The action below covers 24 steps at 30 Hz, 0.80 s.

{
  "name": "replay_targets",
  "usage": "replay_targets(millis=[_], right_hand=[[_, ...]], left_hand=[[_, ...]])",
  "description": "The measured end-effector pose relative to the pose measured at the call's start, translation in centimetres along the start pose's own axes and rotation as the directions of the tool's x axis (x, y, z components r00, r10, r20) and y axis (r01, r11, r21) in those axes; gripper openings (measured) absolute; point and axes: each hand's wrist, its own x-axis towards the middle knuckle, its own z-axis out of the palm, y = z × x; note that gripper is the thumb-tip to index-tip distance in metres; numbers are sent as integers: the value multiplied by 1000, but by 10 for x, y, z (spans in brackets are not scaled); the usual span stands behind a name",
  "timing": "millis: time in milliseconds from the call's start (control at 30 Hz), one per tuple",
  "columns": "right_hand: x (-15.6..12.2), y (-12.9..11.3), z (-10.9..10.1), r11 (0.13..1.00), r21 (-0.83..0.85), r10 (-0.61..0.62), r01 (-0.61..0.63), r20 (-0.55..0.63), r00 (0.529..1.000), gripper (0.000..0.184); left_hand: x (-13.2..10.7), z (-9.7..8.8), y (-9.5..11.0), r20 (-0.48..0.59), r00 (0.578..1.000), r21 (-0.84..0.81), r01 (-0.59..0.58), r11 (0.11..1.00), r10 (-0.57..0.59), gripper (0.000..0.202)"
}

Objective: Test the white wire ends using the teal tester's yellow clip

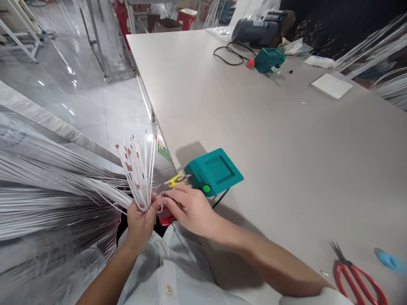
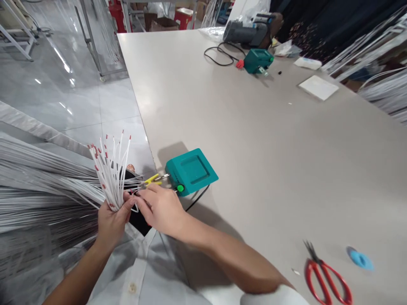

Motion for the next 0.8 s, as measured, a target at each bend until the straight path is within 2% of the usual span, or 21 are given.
replay_targets(millis=[67, 167, 367, 467, 633, 800], right_hand=[[2, 0, 9, 989, 136, 56, -49, -52, 997, 19], [6, 1, 19, 957, 290, 65, -24, -132, 989, 17], [4, 2, 28, 948, 313, 26, 52, -240, 970, 17], [1, 5, 23, 931, 360, 35, 55, -237, 971, 19], [-2, 8, 16, 905, 406, -54, 129, -190, 980, 34], [0, 6, 23, 900, 432, 32, 62, -205, 978, 21]], left_hand=[[-2, -2, 1, 35, 999, 54, -27, 998, 25, 17], [-3, -3, 2, 47, 998, 86, -34, 996, 30, 16], [-1, -5, -1, 95, 995, 59, 3, 998, -8, 16], [2, -7, -3, 111, 993, 2, 38, 999, -38, 20], [9, -10, -1, 84, 991, -143, 116, 983, -105, 42], [9, -12, 3, 159, 983, -220, 121, 968, -87, 43]])
